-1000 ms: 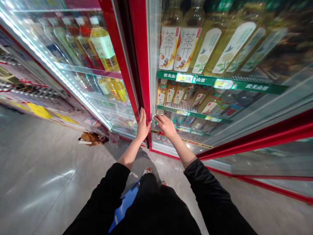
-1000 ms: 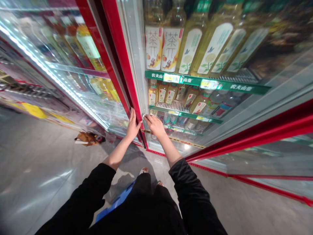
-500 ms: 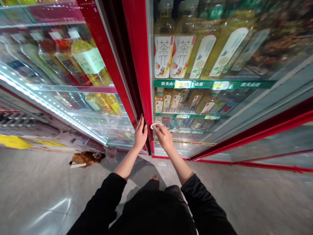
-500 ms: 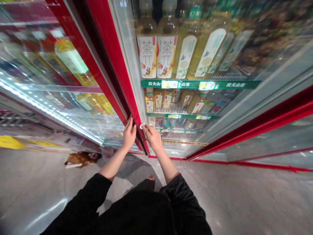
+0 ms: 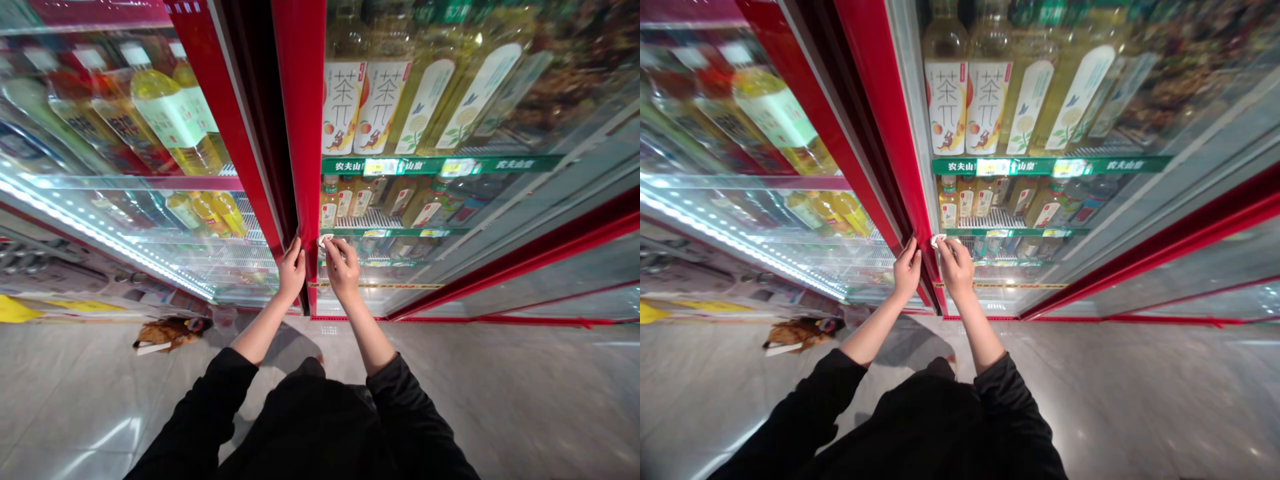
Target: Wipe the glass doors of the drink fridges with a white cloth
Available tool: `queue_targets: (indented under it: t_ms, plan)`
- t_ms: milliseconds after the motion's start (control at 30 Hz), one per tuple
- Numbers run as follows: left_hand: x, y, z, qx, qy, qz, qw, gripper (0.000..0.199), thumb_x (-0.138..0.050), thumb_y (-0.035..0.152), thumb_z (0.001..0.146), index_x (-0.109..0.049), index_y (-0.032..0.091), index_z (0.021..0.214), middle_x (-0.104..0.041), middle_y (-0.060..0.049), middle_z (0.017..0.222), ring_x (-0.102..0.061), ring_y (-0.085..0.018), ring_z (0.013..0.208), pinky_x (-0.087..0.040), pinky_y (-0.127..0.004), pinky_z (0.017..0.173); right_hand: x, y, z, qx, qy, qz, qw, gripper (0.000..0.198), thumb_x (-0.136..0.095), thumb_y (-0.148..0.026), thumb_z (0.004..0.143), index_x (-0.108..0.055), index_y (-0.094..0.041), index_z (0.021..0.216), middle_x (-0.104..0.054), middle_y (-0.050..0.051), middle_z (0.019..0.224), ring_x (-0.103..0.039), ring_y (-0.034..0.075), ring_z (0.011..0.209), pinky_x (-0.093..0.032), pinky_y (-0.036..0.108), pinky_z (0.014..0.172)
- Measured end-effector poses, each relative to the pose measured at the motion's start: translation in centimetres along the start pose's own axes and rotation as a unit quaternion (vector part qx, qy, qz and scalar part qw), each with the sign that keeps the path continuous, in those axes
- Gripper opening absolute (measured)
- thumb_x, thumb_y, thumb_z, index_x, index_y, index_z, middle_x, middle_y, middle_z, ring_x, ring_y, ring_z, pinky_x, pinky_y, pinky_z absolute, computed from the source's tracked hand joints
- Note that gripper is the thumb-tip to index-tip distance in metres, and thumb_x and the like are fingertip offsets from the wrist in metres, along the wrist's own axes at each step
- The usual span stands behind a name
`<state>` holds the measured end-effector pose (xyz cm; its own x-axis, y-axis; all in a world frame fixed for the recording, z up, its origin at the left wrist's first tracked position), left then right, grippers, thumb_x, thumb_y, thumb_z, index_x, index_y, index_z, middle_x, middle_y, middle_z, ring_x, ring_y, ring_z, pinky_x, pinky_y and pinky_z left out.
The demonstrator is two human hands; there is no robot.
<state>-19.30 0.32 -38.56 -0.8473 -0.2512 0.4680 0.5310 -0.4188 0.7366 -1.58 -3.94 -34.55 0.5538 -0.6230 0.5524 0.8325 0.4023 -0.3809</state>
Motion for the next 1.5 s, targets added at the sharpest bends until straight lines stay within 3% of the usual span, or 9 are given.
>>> queue_targets:
  t_ms: [100,267,333,433,633,800,1000,1267,1500]
  plan:
    - [-0.2,0.2,0.0,-0.002,-0.006,-0.004,1.0,0.058,-0.039,0.047,0.118,-0.057,0.024,0.168,-0.064,-0.011,0.167,-0.057,-0.029,0.16,-0.046,-0.05,0.136,-0.3,0.2,-0.9,0.009,-0.02,-0.008,1.0,0.06,-0.041,-0.018,0.115,-0.055,-0.041,0.169,-0.08,0.013,0.136,-0.078,0.031,0.128,-0.069,0.054,0.11]
    - [-0.2,0.5,0.2,-0.014,-0.023,-0.005,1.0,0.057,-0.037,0.043,0.119,-0.053,0.027,0.171,-0.064,-0.009,0.167,-0.061,-0.027,0.156,-0.049,-0.046,0.134,-0.7,-0.7,-2.7,0.077,-0.069,0.024,0.994,0.053,-0.047,-0.019,0.115,-0.072,-0.047,0.153,-0.085,0.006,0.128,-0.081,0.025,0.119,-0.071,0.037,0.101]
    - [-0.3,0.5,0.2,-0.018,-0.036,-0.003,0.999,0.057,-0.038,0.04,0.119,-0.051,0.026,0.172,-0.062,-0.009,0.169,-0.06,-0.026,0.157,-0.049,-0.045,0.135,-0.6,-0.4,-2.3,0.068,-0.065,0.025,0.995,0.05,-0.044,-0.021,0.117,-0.075,-0.043,0.15,-0.084,0.008,0.126,-0.081,0.025,0.118,-0.071,0.04,0.1]
    - [-0.5,0.3,0.2,-0.021,-0.06,0.002,0.998,0.056,-0.038,0.034,0.119,-0.048,0.026,0.173,-0.056,-0.007,0.174,-0.055,-0.025,0.161,-0.045,-0.044,0.137,-0.9,-0.1,-0.5,0.031,-0.05,0.015,0.998,0.05,-0.039,-0.021,0.118,-0.073,-0.033,0.153,-0.08,0.015,0.135,-0.076,0.03,0.129,-0.066,0.052,0.112]
    - [-0.8,0.0,0.8,-0.03,-0.105,0.006,0.994,0.064,-0.038,0.012,0.112,-0.044,0.026,0.175,-0.05,-0.005,0.179,-0.05,-0.024,0.165,-0.039,-0.046,0.142,-2.6,-2.7,0.3,0.048,-0.084,0.024,0.995,0.041,-0.05,-0.018,0.116,-0.077,-0.02,0.147,-0.076,0.019,0.145,-0.068,0.027,0.139,-0.056,0.044,0.125]
    - [-0.9,1.0,0.6,-0.056,-0.128,0.015,0.99,0.079,-0.038,0.004,0.108,-0.026,0.029,0.182,-0.032,-0.001,0.187,-0.032,-0.022,0.173,-0.034,-0.045,0.144,-2.1,-1.8,-2.2,0.04,-0.082,0.012,0.996,0.043,-0.046,-0.018,0.117,-0.082,-0.024,0.139,-0.081,0.017,0.134,-0.072,0.026,0.128,-0.062,0.04,0.114]
    - [-1.1,3.0,-2.2,-0.092,-0.139,0.052,0.985,0.095,-0.044,0.008,0.108,0.008,0.033,0.184,-0.002,-0.002,0.193,-0.008,-0.023,0.178,-0.023,-0.046,0.148,-2.0,-0.1,-1.2,0.021,-0.046,-0.006,0.999,0.047,-0.04,-0.019,0.118,-0.079,-0.021,0.144,-0.077,0.022,0.139,-0.071,0.028,0.13,-0.058,0.043,0.117]
    - [-2.7,2.4,-1.9,-0.109,-0.152,0.106,0.977,0.105,-0.066,0.009,0.1,-0.005,0.02,0.184,-0.011,-0.015,0.192,-0.013,-0.033,0.178,-0.025,-0.049,0.147,-1.1,0.8,-3.0,0.083,-0.086,0.02,0.993,0.042,-0.048,-0.023,0.116,-0.08,-0.032,0.142,-0.082,0.013,0.133,-0.076,0.027,0.125,-0.067,0.041,0.108]
    - [-3.1,1.4,-1.8,-0.098,-0.16,0.129,0.974,0.098,-0.051,0.001,0.097,-0.01,0.019,0.184,-0.015,-0.013,0.191,-0.015,-0.032,0.177,-0.028,-0.047,0.147,-1.3,1.2,-1.0,0.034,-0.041,0.019,0.998,0.052,-0.038,-0.028,0.118,-0.068,-0.037,0.158,-0.081,0.015,0.132,-0.077,0.031,0.126,-0.067,0.054,0.11]
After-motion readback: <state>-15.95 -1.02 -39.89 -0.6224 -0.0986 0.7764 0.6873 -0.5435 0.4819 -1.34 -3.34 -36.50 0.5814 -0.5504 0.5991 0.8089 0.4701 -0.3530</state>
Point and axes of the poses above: each hand's wrist, its own z-axis towards the middle knuckle, its own x-axis out of the back of the hand, y = z × x, the point moved 10 cm from there along z, towards the middle knuckle
